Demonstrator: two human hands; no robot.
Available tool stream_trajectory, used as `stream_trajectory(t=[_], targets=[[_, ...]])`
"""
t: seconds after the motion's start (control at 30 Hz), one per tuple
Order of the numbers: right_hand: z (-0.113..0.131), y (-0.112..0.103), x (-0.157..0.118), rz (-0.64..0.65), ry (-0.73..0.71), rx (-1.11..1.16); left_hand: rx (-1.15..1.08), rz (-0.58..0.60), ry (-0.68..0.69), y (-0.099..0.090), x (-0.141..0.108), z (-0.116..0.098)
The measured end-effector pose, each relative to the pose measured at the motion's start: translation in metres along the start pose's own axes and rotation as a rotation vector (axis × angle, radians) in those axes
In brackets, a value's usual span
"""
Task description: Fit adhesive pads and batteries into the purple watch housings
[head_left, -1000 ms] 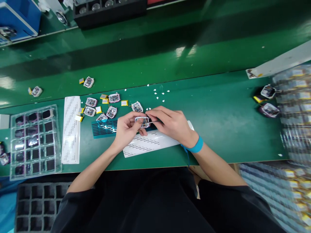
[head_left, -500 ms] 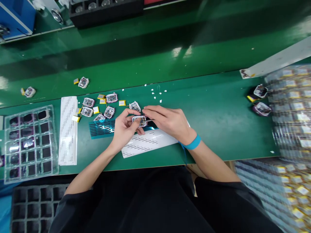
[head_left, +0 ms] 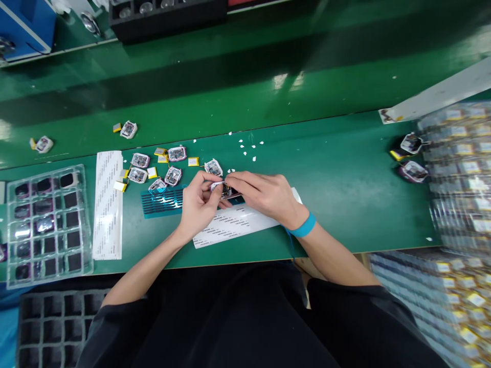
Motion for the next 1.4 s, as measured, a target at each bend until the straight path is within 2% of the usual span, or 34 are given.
stream_trajectory(t=[0.13, 0.3, 0.37, 0.53, 0.77, 0.87, 0.97, 1.07, 1.13, 1.23, 1.3, 1.4], targets=[[0.006, 0.002, -0.002, -0.059, 0.002, -0.031, 0.118, -0.044, 0.077, -0.002, -0.003, 0.001], [0.012, 0.008, -0.005, -0.033, 0.015, -0.088, 0.227, -0.121, 0.143, -0.005, -0.003, 0.002], [0.01, 0.009, -0.005, -0.045, 0.099, 0.055, 0.202, -0.121, 0.135, -0.005, -0.003, 0.002], [-0.002, 0.009, 0.001, -0.116, 0.402, 0.604, 0.14, -0.048, 0.126, -0.003, -0.002, -0.001], [-0.01, 0.013, 0.003, -0.139, 0.774, 1.086, 0.186, 0.047, 0.179, -0.001, -0.005, -0.005], [-0.011, 0.012, 0.005, -0.094, 0.852, 1.253, 0.181, 0.06, 0.183, 0.001, -0.001, -0.007], [-0.013, 0.001, 0.009, -0.15, 0.829, 1.163, 0.125, 0.03, 0.196, -0.001, 0.0, -0.014], [-0.013, -0.02, 0.006, -0.261, 0.763, 1.103, 0.293, 0.048, 0.238, -0.009, -0.01, -0.027], [-0.009, -0.034, -0.002, -0.252, 0.689, 1.082, 0.513, 0.123, 0.299, -0.013, -0.024, -0.033], [-0.002, -0.05, -0.023, -0.211, 0.575, 0.759, 0.689, 0.261, 0.361, -0.013, -0.047, -0.028], [0.0, -0.05, -0.041, -0.213, 0.653, 0.732, 0.704, 0.283, 0.364, -0.011, -0.056, -0.018], [0.001, -0.04, -0.063, -0.105, 0.771, 0.779, 0.703, 0.247, 0.361, -0.007, -0.059, -0.002]])
Point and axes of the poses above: each hand's wrist, its own x-axis towards the middle knuckle, its own y-axis out of the palm, z = x × y, the point moved 3 cm from there along x, towards the middle knuckle, and after that the axes turned 12 degrees about x, right-handed, at the moved point
